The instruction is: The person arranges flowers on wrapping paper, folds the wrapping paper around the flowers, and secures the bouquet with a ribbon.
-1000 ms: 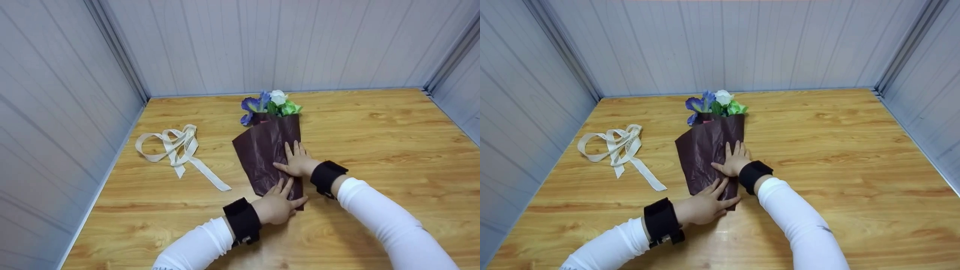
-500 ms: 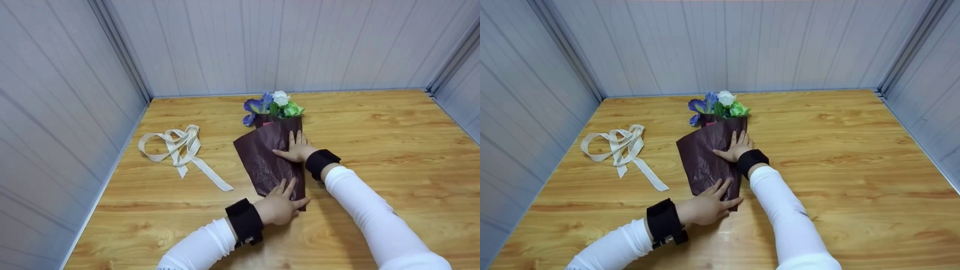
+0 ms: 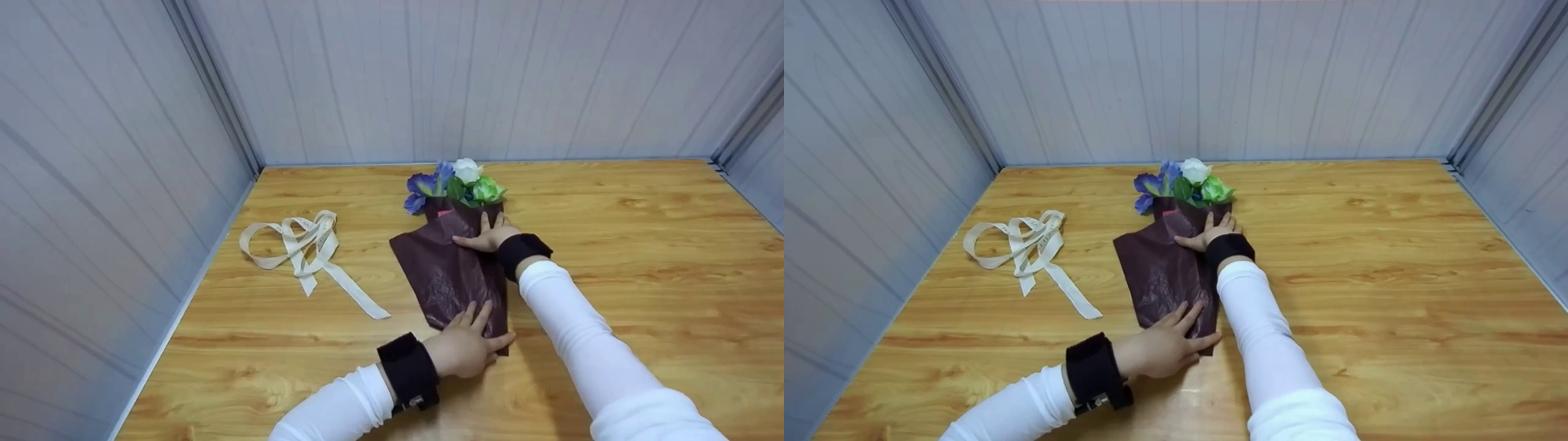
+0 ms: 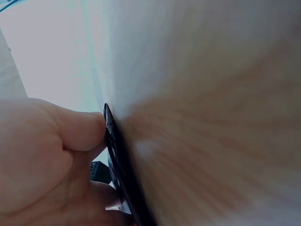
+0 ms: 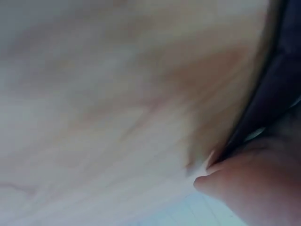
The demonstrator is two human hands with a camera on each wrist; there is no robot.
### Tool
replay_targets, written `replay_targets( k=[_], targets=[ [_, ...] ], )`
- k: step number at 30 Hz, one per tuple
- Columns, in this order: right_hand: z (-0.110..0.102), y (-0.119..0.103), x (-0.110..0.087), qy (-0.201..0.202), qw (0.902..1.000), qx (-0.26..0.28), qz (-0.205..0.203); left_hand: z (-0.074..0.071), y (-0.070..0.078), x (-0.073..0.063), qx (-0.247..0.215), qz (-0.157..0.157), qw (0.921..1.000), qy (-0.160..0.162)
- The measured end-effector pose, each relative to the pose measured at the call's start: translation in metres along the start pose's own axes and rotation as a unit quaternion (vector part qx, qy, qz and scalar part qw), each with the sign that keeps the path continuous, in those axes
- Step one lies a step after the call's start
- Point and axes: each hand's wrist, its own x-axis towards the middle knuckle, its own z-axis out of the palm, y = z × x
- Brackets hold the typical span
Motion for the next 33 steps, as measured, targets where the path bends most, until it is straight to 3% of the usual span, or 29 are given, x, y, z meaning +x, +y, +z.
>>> replay_targets(
  k=[8, 15, 18, 21, 24, 27, 30, 33],
  targets=[
    [-0.004, 0.008, 0.004, -0.027, 0.9994, 0.023, 0.002, 0.005, 0.006, 0.001, 0.012, 0.002, 0.9999, -0.004],
    [-0.005, 0.018, 0.006, -0.048, 0.9958, 0.077, 0.01, 0.008, 0.011, 0.001, 0.013, 0.004, 0.9998, -0.015],
    [0.0, 0.02, 0.008, -0.025, 0.9987, 0.045, 0.008, 0.01, 0.011, 0.0, 0.012, 0.009, 0.9998, -0.012],
    [0.011, 0.015, 0.007, 0.012, 0.9997, -0.021, -0.01, 0.01, 0.008, -0.002, 0.001, 0.008, 0.9999, -0.012],
    [0.026, 0.011, -0.005, 0.035, 0.9949, -0.074, -0.06, 0.009, 0.007, -0.002, -0.012, 0.007, 0.9998, -0.017],
    [0.042, 0.015, -0.026, 0.053, 0.9832, -0.101, -0.142, 0.006, 0.005, -0.002, -0.009, 0.007, 0.9998, -0.018],
    [0.051, 0.023, -0.049, 0.044, 0.9645, -0.095, -0.242, 0.004, 0.004, -0.001, 0.001, 0.006, 0.9998, -0.019],
    [0.053, 0.028, -0.06, 0.021, 0.9401, -0.102, -0.324, 0.002, 0.002, -0.002, 0.007, 0.003, 0.9996, -0.026]
  ],
)
